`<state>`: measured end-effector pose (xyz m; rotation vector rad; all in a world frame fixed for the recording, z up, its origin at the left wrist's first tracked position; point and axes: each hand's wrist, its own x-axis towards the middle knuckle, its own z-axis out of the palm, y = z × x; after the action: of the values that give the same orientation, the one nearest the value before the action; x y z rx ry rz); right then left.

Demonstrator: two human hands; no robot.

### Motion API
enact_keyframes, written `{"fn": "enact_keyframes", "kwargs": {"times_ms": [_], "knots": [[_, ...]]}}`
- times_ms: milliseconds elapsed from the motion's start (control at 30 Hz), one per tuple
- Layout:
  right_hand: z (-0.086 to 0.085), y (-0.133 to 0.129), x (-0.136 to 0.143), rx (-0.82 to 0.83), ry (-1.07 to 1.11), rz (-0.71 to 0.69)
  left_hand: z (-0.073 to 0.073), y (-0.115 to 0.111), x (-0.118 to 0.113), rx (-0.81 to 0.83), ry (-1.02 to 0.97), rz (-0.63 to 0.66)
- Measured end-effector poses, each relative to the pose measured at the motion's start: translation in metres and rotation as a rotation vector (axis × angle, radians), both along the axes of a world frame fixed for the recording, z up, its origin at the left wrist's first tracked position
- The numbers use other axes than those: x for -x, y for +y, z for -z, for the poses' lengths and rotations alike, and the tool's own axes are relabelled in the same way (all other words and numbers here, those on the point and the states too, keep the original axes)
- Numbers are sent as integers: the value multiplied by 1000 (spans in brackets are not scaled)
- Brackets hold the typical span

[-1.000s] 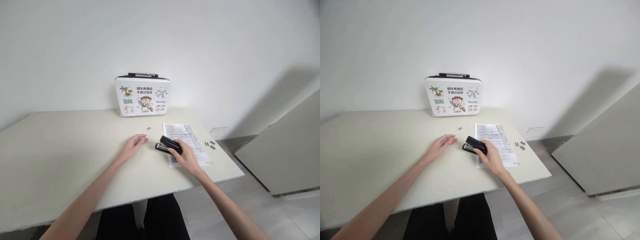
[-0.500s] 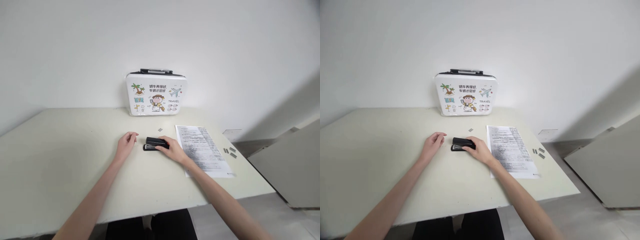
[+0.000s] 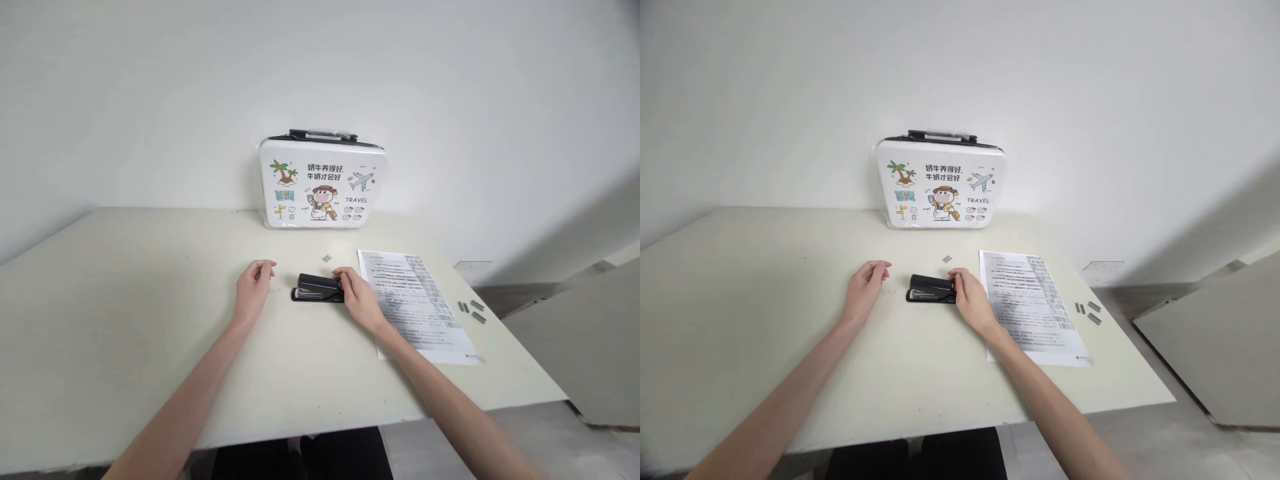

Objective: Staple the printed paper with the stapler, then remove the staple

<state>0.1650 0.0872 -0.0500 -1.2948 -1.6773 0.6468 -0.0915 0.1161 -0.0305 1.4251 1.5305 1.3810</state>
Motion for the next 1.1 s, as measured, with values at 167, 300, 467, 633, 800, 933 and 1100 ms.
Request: {"fn": "enact_keyframes", "kwargs": {"times_ms": [167, 300, 467, 633, 800, 933, 1100], "knots": [[5, -1, 0, -24, -52, 13, 1, 2, 5, -51, -10, -108], [2, -3, -2, -13, -24, -8, 3, 6, 10, -63, -47, -148], [-4, -5, -3, -79, -168, -145, 5, 7, 8, -58, -90, -49], [-7, -9, -2, -118, -205, -141, 5, 1, -2, 8, -303, 151], [-9, -16, 1, -266, -233, -116, 0, -3, -9, 205, -708, 265], [-7, -18, 3, -443, -212, -104, -4, -6, -13, 386, -1005, 277], [-6, -20, 6, -647, -287, -95, -4, -9, -17, 505, -1109, 289]]}}
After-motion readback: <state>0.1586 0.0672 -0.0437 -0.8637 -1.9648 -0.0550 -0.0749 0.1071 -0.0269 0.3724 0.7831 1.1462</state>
